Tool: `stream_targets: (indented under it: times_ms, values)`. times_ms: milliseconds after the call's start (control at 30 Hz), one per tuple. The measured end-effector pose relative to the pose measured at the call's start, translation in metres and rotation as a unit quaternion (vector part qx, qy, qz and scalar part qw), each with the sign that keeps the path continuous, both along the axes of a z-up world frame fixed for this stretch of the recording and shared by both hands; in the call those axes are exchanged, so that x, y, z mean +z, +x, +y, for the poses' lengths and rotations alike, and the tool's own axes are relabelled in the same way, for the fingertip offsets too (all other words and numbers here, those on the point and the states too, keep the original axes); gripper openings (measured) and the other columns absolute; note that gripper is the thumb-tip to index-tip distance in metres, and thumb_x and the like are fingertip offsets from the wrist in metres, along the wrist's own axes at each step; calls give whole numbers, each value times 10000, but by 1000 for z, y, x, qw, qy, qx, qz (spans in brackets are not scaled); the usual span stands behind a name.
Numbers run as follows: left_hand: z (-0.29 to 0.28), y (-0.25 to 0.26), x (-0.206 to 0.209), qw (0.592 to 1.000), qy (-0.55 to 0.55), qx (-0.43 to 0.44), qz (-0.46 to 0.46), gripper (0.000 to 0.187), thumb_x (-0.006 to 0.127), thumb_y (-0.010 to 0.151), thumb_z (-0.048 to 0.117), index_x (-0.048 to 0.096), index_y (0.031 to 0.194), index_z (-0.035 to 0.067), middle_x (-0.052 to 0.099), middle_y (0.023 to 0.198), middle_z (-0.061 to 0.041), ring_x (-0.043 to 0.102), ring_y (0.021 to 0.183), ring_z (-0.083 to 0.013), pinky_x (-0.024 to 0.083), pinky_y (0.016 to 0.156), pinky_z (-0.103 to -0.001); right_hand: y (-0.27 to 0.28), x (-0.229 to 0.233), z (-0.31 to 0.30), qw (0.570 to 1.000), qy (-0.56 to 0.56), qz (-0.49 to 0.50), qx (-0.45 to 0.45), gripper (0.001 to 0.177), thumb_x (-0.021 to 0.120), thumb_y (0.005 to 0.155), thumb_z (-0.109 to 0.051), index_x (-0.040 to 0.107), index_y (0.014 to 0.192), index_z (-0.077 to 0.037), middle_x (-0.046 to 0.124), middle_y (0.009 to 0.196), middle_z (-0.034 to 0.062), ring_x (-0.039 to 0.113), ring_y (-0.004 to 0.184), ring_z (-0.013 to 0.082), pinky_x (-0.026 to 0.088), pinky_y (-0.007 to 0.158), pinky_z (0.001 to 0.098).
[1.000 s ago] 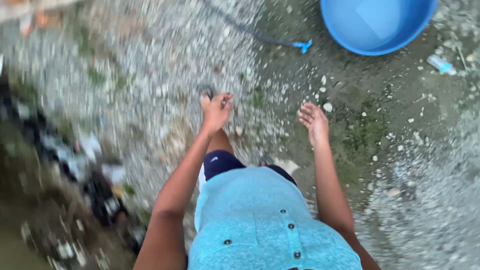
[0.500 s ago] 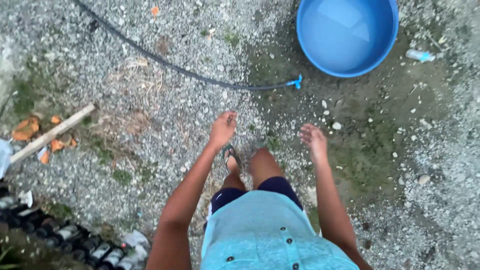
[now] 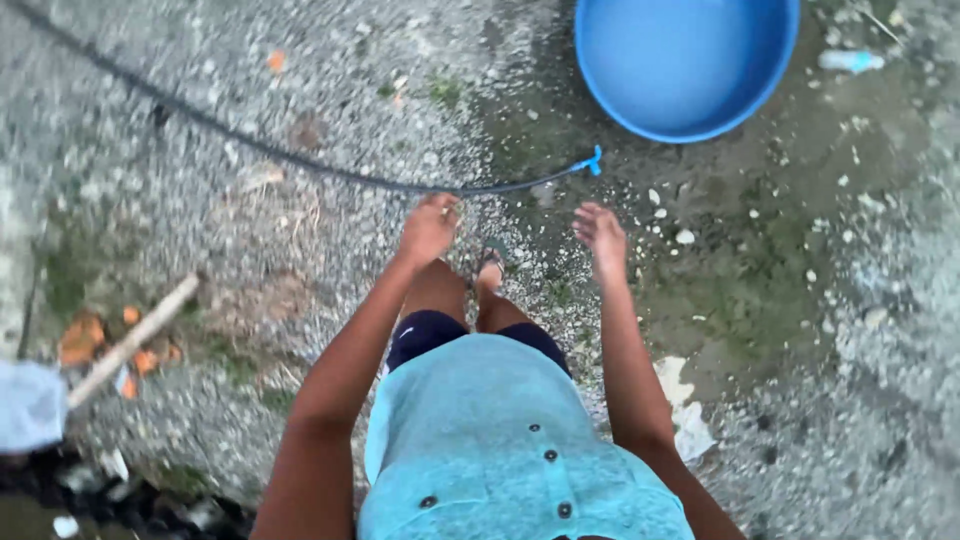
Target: The recorder is pulling small weeds out of a gravel and dirt surface by hand.
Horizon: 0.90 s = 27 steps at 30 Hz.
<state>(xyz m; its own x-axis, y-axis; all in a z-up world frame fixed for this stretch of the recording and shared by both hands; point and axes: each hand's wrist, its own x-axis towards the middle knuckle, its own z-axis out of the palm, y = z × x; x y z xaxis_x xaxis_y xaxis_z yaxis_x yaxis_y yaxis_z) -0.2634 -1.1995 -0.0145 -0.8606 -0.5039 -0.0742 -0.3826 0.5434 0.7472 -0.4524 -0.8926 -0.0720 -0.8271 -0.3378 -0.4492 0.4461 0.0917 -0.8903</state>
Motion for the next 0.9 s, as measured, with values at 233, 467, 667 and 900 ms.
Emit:
stream_targets:
  times_ms: [233,467,667,900]
  values:
    - [-70,-60,-10,996,57,-72,-12,216,621,952,196,682,1141,112,706,1128,-169,714,873,-341,571,835,-427,-8,-18,-40,996,21,-28,-86,407,511,1059,-369,644,1306,-73,744,1178,93,712,938,169,564,803,305]
    - [-163,-114,-45,973,56,-202,-92,258,606,942,231,683,1166,127,683,1137,-177,687,954,-377,539,866,-468,24,-44,-116,982,29,-53,-181,385,499,1067,-375,650,1265,-82,742,1158,69,714,931,157,573,792,297]
    - [-240,-138,-109,958,11,-257,-129,232,610,940,238,685,1129,126,679,1120,-184,667,1010,-409,534,860,-503,38,-148,-217,997,32,23,-72,426,499,1082,-375,656,1276,-29,731,1186,98,699,1021,163,567,865,324]
    - [-265,-100,-261,917,-51,-304,-254,256,621,915,241,666,1109,81,669,1136,-235,673,1012,-438,544,885,-538,28,-220,-305,980,193,38,39,388,555,978,-301,685,1273,-85,767,1083,95,706,898,186,564,835,329]
